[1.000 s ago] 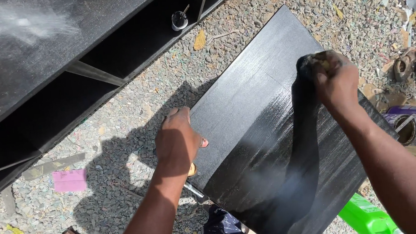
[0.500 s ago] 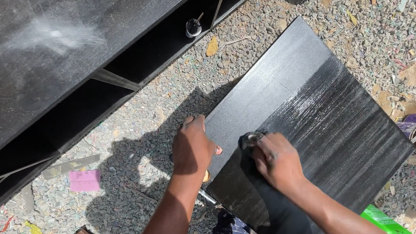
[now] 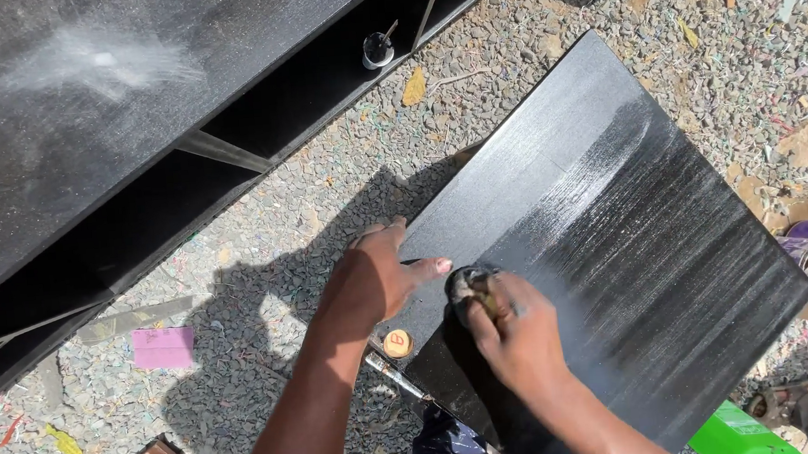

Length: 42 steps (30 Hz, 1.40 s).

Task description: The person applies black paint to the edges of a rectangular wooden board using a sponge. They dip the sponge into a paint can and rub it along the board's perimeter, then place the board on a nearby cabinet. The person repeats the process on a second board.

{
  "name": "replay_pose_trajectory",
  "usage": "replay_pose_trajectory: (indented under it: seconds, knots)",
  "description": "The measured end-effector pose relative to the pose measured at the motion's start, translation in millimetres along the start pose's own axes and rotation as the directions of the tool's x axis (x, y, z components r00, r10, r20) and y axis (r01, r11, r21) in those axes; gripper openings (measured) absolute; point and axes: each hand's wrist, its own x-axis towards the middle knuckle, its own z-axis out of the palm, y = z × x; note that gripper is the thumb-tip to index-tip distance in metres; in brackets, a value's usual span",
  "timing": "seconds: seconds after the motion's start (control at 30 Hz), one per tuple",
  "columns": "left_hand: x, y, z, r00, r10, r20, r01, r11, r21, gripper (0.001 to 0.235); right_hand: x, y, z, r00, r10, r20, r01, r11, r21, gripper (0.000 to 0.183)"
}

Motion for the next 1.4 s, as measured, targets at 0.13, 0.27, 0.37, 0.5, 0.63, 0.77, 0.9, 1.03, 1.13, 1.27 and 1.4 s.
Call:
replay_pose_trajectory:
  seconds: [0.13, 0.27, 0.37, 0.5, 0.63, 0.77, 0.9, 1.03, 1.13, 1.27, 1.4]
  knots:
    - [7.0, -9.0, 3.9, 0.998, 0.064, -0.028, -0.064, 0.998, 0.004, 0.080, -33.2, -34.3, 24.2, 0.925, -0.294, 0.239, 0.299, 0.954, 0.020, 0.013]
    - [12.1, -11.5, 4.4, 0.997, 0.056, -0.045, -0.061, 0.992, -0.112, 0.051, 66.3, 45.0, -30.5, 0.942, -0.327, 0.079, 0.335, 0.890, -0.310, 0.006]
    - [6.6, -13.6, 5.1, 1.000, -0.013, -0.016, 0.008, 0.955, -0.295, 0.048, 158.5, 96.4, -109.2, 0.977, -0.165, -0.135, 0.096, 0.906, -0.413, 0.016]
    - [23.1, -28.3, 19.9, 0.999, 0.049, 0.014, -0.034, 0.847, -0.531, 0.047, 192.1, 63.4, -124.6, 0.929, 0.281, -0.242, -0.296, 0.955, -0.031, 0.014]
    - [24.4, -33.0, 29.6, 0.998, 0.045, 0.043, -0.008, 0.777, -0.630, 0.052, 60.4, -7.1, -26.8, 0.977, 0.197, -0.084, -0.201, 0.979, -0.037, 0.007]
    - [18.0, -34.6, 36.1, 0.999, 0.021, -0.032, -0.035, 0.845, -0.534, 0.049, -28.3, -34.9, 30.1, 0.923, -0.339, 0.181, 0.349, 0.937, -0.023, 0.008]
    - [21.0, -34.9, 51.0, 0.982, 0.002, -0.189, -0.104, 0.839, -0.534, 0.049, 34.8, 4.7, -1.2, 0.937, -0.317, 0.146, 0.345, 0.904, -0.253, 0.012]
    - [14.1, -31.0, 51.4, 0.964, 0.017, -0.267, -0.141, 0.879, -0.455, 0.049, 163.8, 56.9, -73.7, 0.982, -0.182, -0.049, 0.156, 0.931, -0.329, 0.018]
    - [14.7, -31.9, 50.8, 0.961, 0.028, -0.276, -0.163, 0.862, -0.480, 0.050, 243.6, 99.7, -121.3, 0.953, -0.167, -0.252, 0.029, 0.880, -0.474, 0.011]
    - [20.8, -37.6, 43.4, 0.979, 0.096, -0.180, -0.171, 0.868, -0.465, 0.047, 236.7, 72.2, -129.8, 0.967, 0.181, -0.180, -0.202, 0.973, -0.111, 0.011]
    - [33.0, -49.9, 35.8, 0.983, 0.182, -0.026, -0.165, 0.814, -0.557, 0.092, 134.1, 21.2, -61.1, 0.996, 0.007, -0.087, -0.018, 0.991, -0.131, 0.018]
